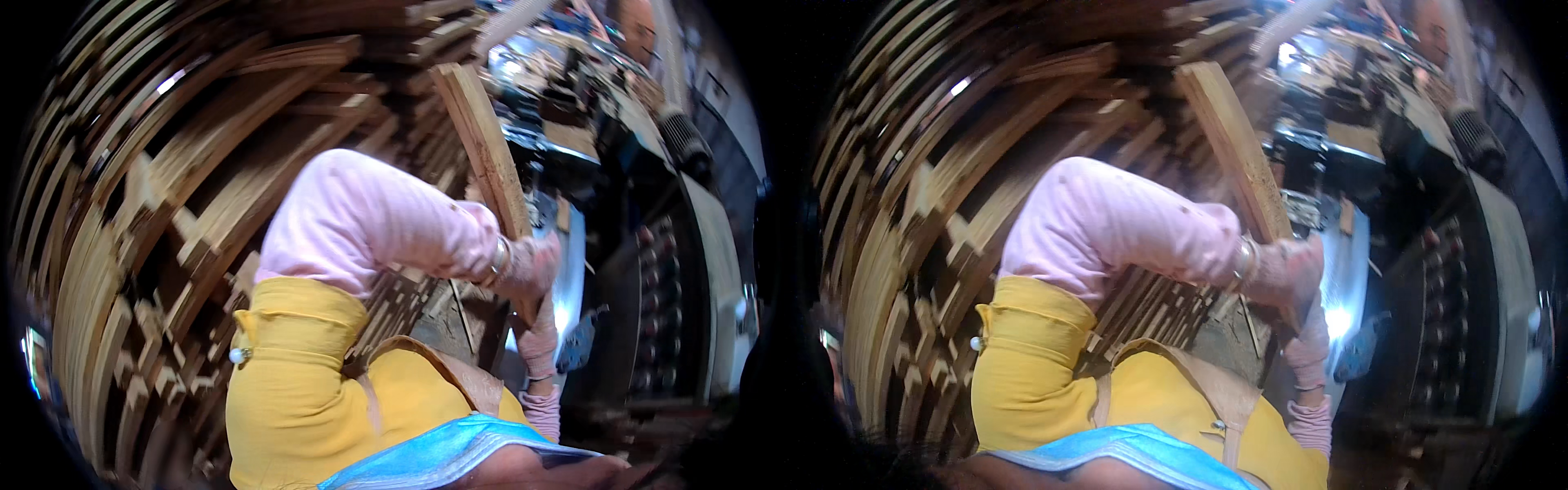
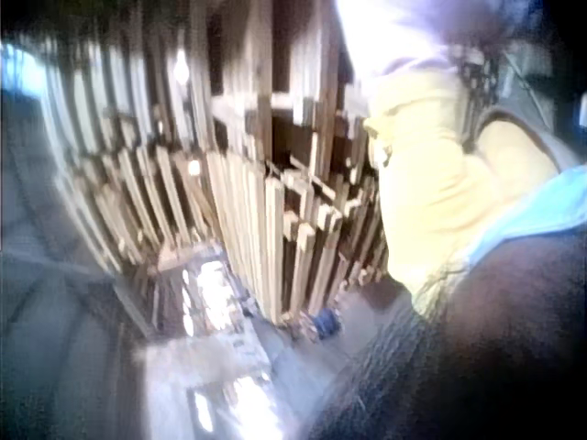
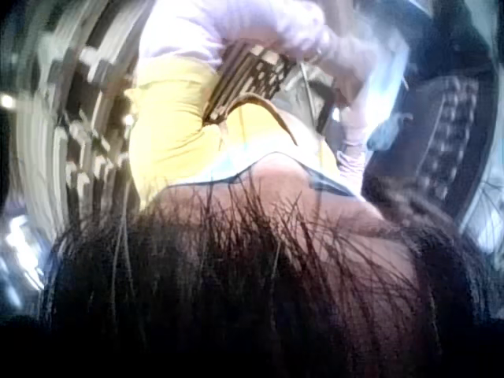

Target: The person takes wood planks from a stack and feeds them one at a time into a woodworking machine, then returns them to the stack.

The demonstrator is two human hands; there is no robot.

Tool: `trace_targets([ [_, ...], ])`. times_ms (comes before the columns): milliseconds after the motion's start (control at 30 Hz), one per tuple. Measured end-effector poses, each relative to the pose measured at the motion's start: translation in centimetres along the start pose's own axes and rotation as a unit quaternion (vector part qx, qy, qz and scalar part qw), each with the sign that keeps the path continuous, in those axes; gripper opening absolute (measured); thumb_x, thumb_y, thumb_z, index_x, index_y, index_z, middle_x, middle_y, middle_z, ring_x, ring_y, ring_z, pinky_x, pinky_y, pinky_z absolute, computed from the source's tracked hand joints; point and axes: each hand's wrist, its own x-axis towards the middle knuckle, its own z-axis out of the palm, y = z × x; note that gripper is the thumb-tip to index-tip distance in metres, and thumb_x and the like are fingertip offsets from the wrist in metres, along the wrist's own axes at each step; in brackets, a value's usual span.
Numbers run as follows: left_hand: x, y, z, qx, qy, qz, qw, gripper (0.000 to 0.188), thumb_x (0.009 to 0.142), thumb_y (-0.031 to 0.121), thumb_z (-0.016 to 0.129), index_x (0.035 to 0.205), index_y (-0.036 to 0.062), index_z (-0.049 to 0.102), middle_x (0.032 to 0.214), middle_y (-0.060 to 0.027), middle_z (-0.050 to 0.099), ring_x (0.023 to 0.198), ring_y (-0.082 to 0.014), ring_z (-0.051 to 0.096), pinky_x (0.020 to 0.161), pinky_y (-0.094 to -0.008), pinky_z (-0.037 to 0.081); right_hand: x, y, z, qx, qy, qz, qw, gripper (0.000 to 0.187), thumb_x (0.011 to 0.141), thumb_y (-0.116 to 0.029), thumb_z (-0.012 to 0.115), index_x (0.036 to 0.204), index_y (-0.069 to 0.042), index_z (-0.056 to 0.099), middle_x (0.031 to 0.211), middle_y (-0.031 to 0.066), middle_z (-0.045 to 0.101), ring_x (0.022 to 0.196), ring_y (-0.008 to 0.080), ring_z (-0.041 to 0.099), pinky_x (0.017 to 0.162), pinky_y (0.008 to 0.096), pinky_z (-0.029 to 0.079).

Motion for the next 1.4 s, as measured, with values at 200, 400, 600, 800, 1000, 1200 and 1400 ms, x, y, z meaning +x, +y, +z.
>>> trace_targets([
  [200,-4.0,-9.1,-6.4,-0.013,0.012,0.078,0.997,0.024,0.097,0.016,0.058,0.115,0.0052,0.07,0.114,-0.0119,0.068,0.107,-0.0255,0.065,0.102,-0.0407,0.051,-14.0,1.3,4.2,-0.321,0.048,0.38,0.866,0.075,0.09,-0.029,0.071,0.157,-0.012,0.041,0.112,0.0193,0.067,0.099,0.039,0.066,0.085,0.0522,0.053],
  [400,-10.2,-21.4,-8.9,0.215,0.185,-0.11,0.953,0.061,0.097,0.043,0.064,0.149,0.0147,0.052,0.149,-0.0063,0.054,0.13,-0.0268,0.057,0.108,-0.0491,0.049,-7.9,9.4,6.8,-0.496,0.07,0.32,0.804,0.066,0.097,-0.037,0.064,0.156,-0.015,0.043,0.114,0.0141,0.069,0.098,0.0312,0.068,0.08,0.0466,0.057],
  [600,-18.4,-33.2,-16.0,0.358,0.488,-0.074,0.792,0.055,0.088,0.032,0.075,0.134,0.0082,0.059,0.119,-0.0166,0.069,0.107,-0.0372,0.067,0.091,-0.0467,0.055,8.9,19.3,7.4,-0.402,0.124,0.391,0.819,0.076,0.097,-0.048,0.059,0.161,-0.015,0.035,0.133,0.0146,0.066,0.115,0.0353,0.064,0.094,0.0477,0.054],
  [800,-29.7,-38.9,-13.8,0.287,0.09,-0.508,0.807,0.045,0.09,0.041,0.071,0.124,0.0125,0.065,0.11,-0.0165,0.071,0.097,-0.0372,0.07,0.083,-0.0462,0.057,13.3,23.4,8.5,-0.274,0.053,0.347,0.895,0.08,0.094,-0.038,0.066,0.163,-0.02,0.03,0.139,0.0223,0.062,0.122,0.0428,0.062,0.102,0.0531,0.05],
  [1000,-37.7,-40.0,-5.4,0.257,-0.195,-0.534,0.782,0.047,0.099,0.041,0.06,0.137,0.0136,0.061,0.13,-0.0129,0.064,0.117,-0.0338,0.063,0.099,-0.0473,0.052,-4.2,12.3,5.7,-0.338,0.018,0.366,0.867,0.064,0.091,-0.025,0.07,0.15,-0.014,0.049,0.133,0.0178,0.064,0.12,0.0414,0.059,0.102,0.0522,0.049],
  [1200,-42.9,-38.8,-1.5,0.185,-0.302,-0.631,0.69,0.047,0.102,0.042,0.053,0.139,0.0131,0.062,0.137,-0.0134,0.063,0.122,-0.0357,0.063,0.101,-0.0484,0.053,-10.0,7.9,4.3,-0.378,-0.006,0.337,0.862,0.055,0.09,-0.026,0.073,0.141,-0.013,0.058,0.132,0.0102,0.065,0.126,0.033,0.057,0.107,0.0448,0.046],
  [1400,-41.1,-39.2,-4.8,0.19,-0.31,-0.65,0.667,0.049,0.105,0.042,0.046,0.14,0.0126,0.063,0.144,-0.014,0.061,0.127,-0.0375,0.063,0.104,-0.0495,0.053,-0.2,11.7,4.8,-0.311,-0.006,0.317,0.896,0.05,0.087,-0.032,0.074,0.134,-0.018,0.065,0.124,0.0099,0.065,0.123,0.0313,0.056,0.103,0.0482,0.046],
])
